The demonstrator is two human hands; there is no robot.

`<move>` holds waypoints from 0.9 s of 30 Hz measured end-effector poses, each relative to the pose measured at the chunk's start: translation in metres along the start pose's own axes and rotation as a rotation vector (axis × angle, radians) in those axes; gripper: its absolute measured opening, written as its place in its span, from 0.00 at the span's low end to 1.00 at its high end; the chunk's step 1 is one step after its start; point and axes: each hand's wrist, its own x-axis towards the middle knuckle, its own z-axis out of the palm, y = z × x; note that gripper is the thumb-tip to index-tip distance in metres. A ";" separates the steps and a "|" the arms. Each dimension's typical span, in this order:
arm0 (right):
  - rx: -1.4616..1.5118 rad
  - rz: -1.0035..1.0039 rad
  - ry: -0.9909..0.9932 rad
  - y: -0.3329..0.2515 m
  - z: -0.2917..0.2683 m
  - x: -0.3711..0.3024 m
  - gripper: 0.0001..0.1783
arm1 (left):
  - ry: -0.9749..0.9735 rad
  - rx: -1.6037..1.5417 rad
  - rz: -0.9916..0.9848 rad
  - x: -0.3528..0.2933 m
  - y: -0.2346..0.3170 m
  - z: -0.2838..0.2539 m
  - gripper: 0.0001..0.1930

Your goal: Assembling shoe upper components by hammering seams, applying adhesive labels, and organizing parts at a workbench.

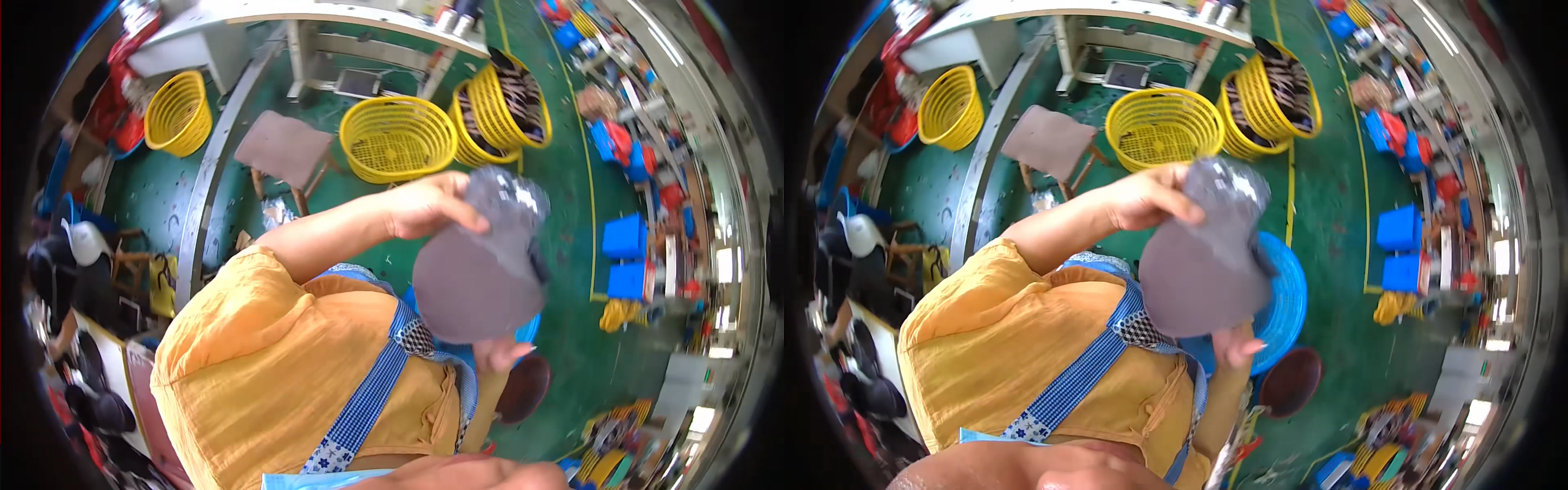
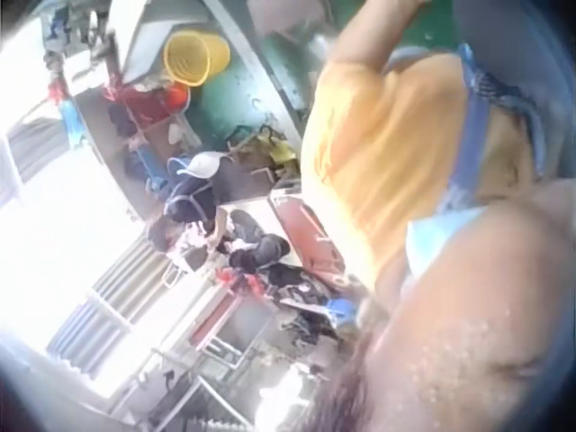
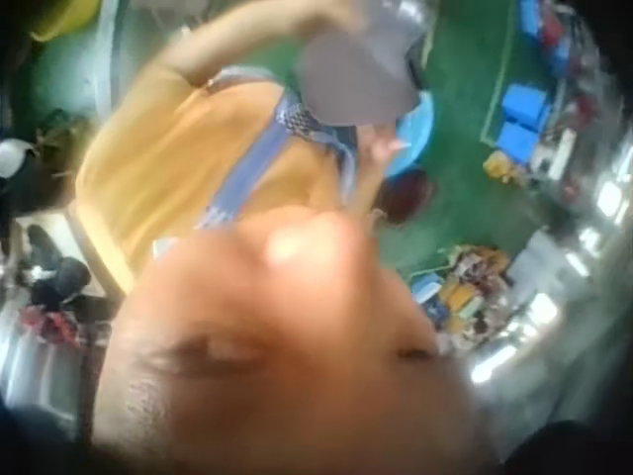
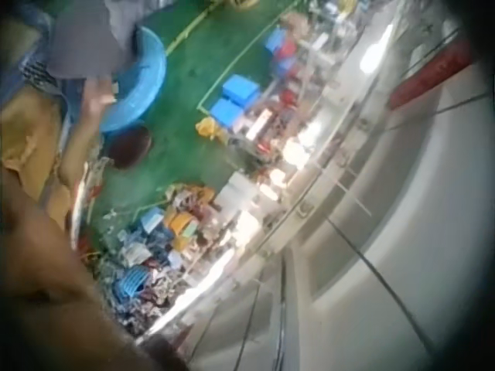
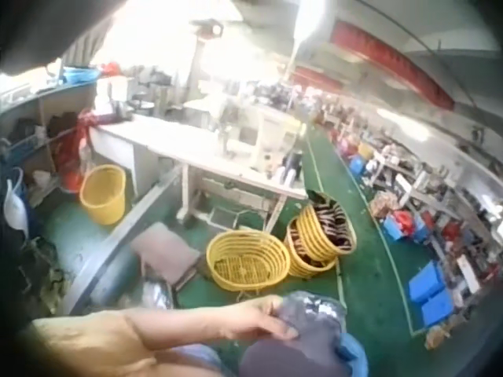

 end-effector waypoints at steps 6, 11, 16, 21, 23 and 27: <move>0.206 0.260 0.483 0.012 -0.021 0.083 0.36 | 0.108 0.394 -0.100 0.003 -0.008 -0.012 0.17; 0.445 0.427 0.579 0.026 -0.069 0.059 0.27 | 0.217 0.683 -0.143 0.013 -0.080 -0.043 0.23; 0.612 0.381 0.695 0.048 -0.177 0.025 0.26 | 0.511 0.896 -0.069 -0.013 -0.149 -0.074 0.33; 0.431 0.111 0.819 0.109 -0.300 0.001 0.25 | 0.862 0.816 -0.286 -0.093 -0.179 -0.137 0.23; 0.462 0.247 0.947 0.143 -0.349 -0.010 0.25 | 0.999 0.748 -0.438 -0.121 -0.185 -0.159 0.20; 0.099 0.647 1.634 0.217 -0.421 -0.055 0.22 | 1.067 0.530 -0.474 -0.084 -0.192 -0.176 0.18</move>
